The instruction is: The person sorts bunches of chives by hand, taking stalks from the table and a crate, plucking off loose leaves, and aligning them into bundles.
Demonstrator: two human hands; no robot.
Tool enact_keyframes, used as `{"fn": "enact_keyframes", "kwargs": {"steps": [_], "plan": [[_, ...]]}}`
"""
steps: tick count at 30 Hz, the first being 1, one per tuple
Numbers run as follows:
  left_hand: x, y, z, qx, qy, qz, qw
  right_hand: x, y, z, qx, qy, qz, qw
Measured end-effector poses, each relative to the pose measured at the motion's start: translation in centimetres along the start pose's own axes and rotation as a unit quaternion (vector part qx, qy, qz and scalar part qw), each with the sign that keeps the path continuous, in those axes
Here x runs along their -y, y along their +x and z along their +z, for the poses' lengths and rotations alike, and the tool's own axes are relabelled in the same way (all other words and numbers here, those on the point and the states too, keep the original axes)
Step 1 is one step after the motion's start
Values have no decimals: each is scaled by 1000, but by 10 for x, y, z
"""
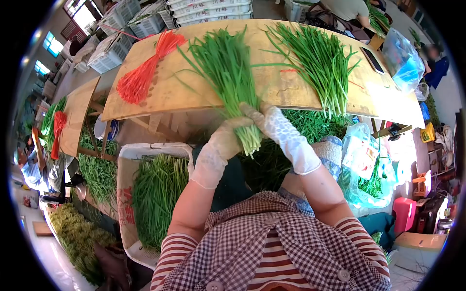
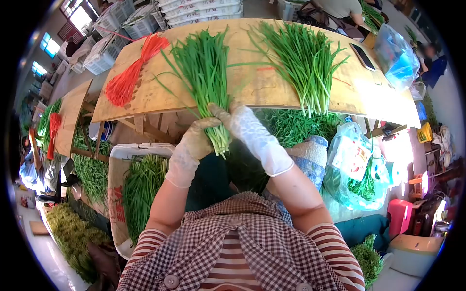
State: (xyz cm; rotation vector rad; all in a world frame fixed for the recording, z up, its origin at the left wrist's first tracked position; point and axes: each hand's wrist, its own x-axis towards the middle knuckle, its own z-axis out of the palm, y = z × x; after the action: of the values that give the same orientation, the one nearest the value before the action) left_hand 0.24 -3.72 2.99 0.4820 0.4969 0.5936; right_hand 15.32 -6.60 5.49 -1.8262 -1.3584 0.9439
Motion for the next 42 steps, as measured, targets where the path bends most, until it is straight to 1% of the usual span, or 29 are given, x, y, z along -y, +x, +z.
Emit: {"fn": "enact_keyframes", "kwargs": {"steps": [1, 2, 4, 5, 6, 8, 11, 12, 14, 15, 16, 17, 18, 19, 20, 22, 23, 25, 26, 27, 28, 30, 31, 32, 34, 36, 37, 39, 42], "plan": [[0, 2, 1, -16, 7, -5, 1000, 0, 3, -3, 51, 75, 16, 996], [-4, 1, 2, -9, 66, 19, 998, 1, 4, -9, 101, 149, 30, 983], [-24, -13, 31, 8, 185, 69, 980, 31, -7, -31, 105, 265, -75, 956], [-36, -15, 46, -8, 246, 115, 962, 51, -10, -46, 89, 264, -102, 955], [-49, -13, 62, 30, 341, 195, 919, 64, -2, -56, 59, 252, -176, 950], [-78, -5, 80, 30, 404, 202, 892, 84, 20, -69, -4, 221, -324, 920], [-94, 39, 66, 55, 407, 228, 883, 95, 43, -76, -22, 187, -274, 943], [-85, 77, 42, 56, 467, 273, 839, 82, 62, -66, -60, 175, -297, 937], [-54, 154, -3, 53, 572, 357, 736, 68, 72, -52, -82, 24, -198, 976], [-50, 135, 10, 52, 459, 284, 840, 54, 87, -42, -56, 155, -188, 968], [-46, 114, 24, 32, 322, 218, 921, 56, 86, -47, -65, 154, -193, 967], [-46, 102, 29, 65, 232, 131, 962, 60, 79, -55, -72, 153, -195, 966], [-44, 85, 38, 94, 137, 41, 985, 66, 68, -63, -78, 152, -194, 966], [-38, 60, 56, 45, 112, 89, 989, 73, 50, -74, -106, 113, -184, 970], [-35, 53, 57, 91, 60, 81, 991, 80, 32, -86, -134, 74, -172, 973], [-30, 42, 55, 181, -49, 62, 980, 60, 10, -95, -184, 120, -149, 964], [-23, 38, 49, 120, -103, 44, 986, 47, -3, -94, -194, 103, -144, 965], [-8, 30, 46, 58, -101, 41, 992, 20, -27, -84, -211, 68, -134, 966], [-1, 27, 45, 26, -99, 39, 994, 4, -33, -71, -229, 104, -139, 958], [2, 25, 42, 54, -105, 34, 992, -2, -40, -63, -187, 110, -128, 968], [8, 26, 34, 34, -88, 37, 995, -7, -47, -55, -143, 117, -116, 976], [17, 31, 21, -3, -49, 44, 998, -15, -54, -34, -236, -21, -147, 960], [20, 31, 21, -9, -54, 49, 997, -7, -58, -32, -240, -86, -169, 952], [25, 30, 23, -13, -58, 54, 997, -5, -58, -27, -242, -133, -146, 950], [27, 28, 29, -30, -68, 64, 995, -5, -54, -28, -218, -117, -100, 964], [27, 25, 35, -56, -83, 71, 992, -11, -50, -30, -199, -108, -82, 971], [29, 27, 33, -46, -78, 82, 992, -14, -49, -30, -188, -104, -71, 974], [34, 30, 28, -27, -69, 105, 992, -18, -48, -23, -225, -102, -98, 964], [34, 32, 29, -52, -89, 106, 989, -17, -48, -19, -244, -131, -104, 955]]}}
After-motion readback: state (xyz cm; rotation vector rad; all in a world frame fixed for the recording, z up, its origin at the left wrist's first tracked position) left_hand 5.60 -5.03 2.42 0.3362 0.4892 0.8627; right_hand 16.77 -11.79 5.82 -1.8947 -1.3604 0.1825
